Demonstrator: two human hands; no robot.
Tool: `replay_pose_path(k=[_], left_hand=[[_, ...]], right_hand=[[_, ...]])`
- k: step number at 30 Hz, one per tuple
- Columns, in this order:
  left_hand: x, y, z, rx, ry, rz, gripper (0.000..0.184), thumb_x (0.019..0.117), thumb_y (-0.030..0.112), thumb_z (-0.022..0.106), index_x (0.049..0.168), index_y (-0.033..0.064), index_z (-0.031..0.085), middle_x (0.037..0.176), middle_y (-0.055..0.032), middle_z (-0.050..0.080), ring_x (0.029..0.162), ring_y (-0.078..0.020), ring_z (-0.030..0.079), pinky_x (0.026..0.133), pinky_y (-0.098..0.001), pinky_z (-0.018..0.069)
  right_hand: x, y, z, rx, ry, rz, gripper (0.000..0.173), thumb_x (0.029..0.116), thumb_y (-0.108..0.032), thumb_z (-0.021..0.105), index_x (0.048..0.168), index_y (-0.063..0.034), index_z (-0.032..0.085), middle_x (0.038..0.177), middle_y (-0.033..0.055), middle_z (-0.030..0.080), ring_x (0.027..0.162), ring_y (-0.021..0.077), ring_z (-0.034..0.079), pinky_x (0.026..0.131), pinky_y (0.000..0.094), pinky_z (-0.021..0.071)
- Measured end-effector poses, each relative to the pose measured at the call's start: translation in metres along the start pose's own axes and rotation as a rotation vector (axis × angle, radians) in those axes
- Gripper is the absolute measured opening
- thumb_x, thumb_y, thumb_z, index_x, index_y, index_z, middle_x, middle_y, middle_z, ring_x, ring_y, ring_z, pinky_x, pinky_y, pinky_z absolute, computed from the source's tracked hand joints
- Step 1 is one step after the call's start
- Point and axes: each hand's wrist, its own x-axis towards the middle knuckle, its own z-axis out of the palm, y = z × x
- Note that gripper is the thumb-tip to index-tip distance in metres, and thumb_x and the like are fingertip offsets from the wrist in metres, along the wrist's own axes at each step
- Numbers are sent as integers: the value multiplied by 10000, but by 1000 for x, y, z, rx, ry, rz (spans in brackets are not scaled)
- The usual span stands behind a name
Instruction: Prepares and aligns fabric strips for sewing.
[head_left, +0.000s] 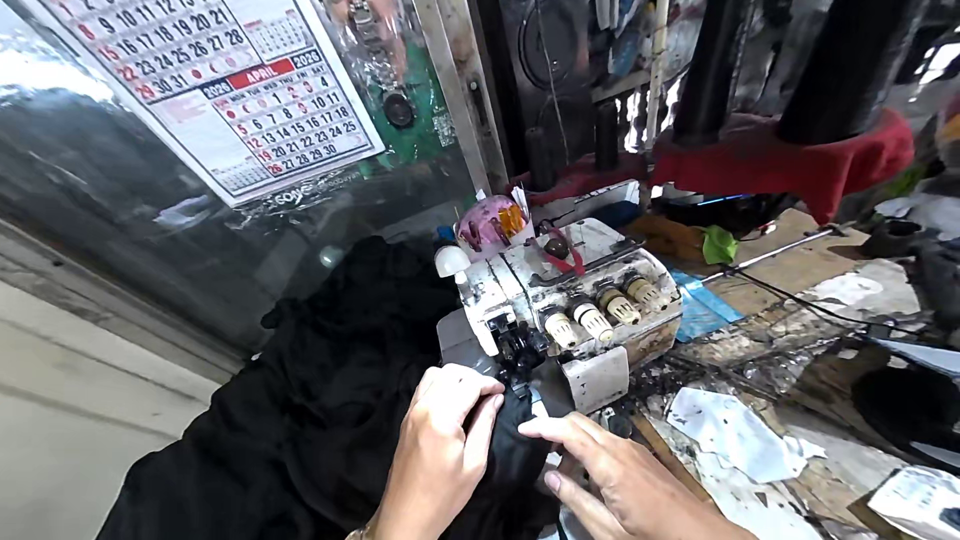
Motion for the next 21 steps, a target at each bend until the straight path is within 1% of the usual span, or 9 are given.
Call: replay_pose_path(k=[3,6,8,12,15,16,17,19,21], left_hand=[[-1,1,2,-6,26,-8,171,988,314,633,1031,258,789,1035,139,707,1038,-46,628,917,-304,522],[3,2,7,15,41,-22,168,993,299,624,1011,234,778,1014,122,701,1019,-45,632,902,-292,539],[3,3,7,30,35,-22,181,1000,303,612,1013,233,778,1014,121,705,1014,-47,636,913,-299,537],[2,10,-2,142,-20,-7,218,1006,336,573,1060,268,773,1054,123,707,1045,-70,628,914,-346,518],[-2,17,0,146,12,-29,237,1001,340,563,1082,270,775,1071,126,710,1050,-76,625,898,-344,513],[-1,14,5,113,40,-35,226,1000,313,570,1066,251,776,1056,116,707,1040,-77,624,906,-336,517],[1,9,8,82,65,-43,212,996,285,580,1042,228,779,1034,102,709,1028,-77,634,914,-340,531],[12,-7,9,67,51,-76,197,988,286,583,1026,229,767,1017,97,697,1029,-88,630,925,-371,531],[22,-21,3,79,-7,-109,210,1002,310,562,1071,240,748,1094,62,666,1124,-151,591,985,-439,488]], right_hand=[[0,0,2,11,6,5,445,1052,-367,529,1494,-385,481,1194,25,620,863,134,659,708,381,591],[3,-1,2,-12,14,5,437,1060,-378,510,1496,-390,480,1225,14,631,935,137,671,762,394,598],[2,-1,2,-26,9,3,444,1063,-387,498,1506,-402,467,1226,7,646,941,141,682,767,408,601],[-1,-3,-3,-26,-9,-9,450,1063,-371,500,1512,-390,471,1162,22,672,901,161,689,754,425,600],[0,-3,-6,-34,-13,-43,451,1065,-361,501,1514,-386,473,1104,27,690,899,183,693,749,441,593],[3,-6,-7,-41,-48,-32,474,1068,-371,494,1537,-401,440,1080,19,692,891,182,688,760,444,591],[7,-13,-9,-43,-104,-6,513,1066,-376,497,1567,-402,395,1052,32,710,894,211,700,778,473,590],[20,-33,-12,-17,-247,78,630,1052,-383,513,1631,-374,267,935,102,714,854,308,702,762,555,563],[36,-47,-14,9,-361,138,700,1048,-427,512,1655,-371,168,914,131,711,852,340,700,770,583,557]])
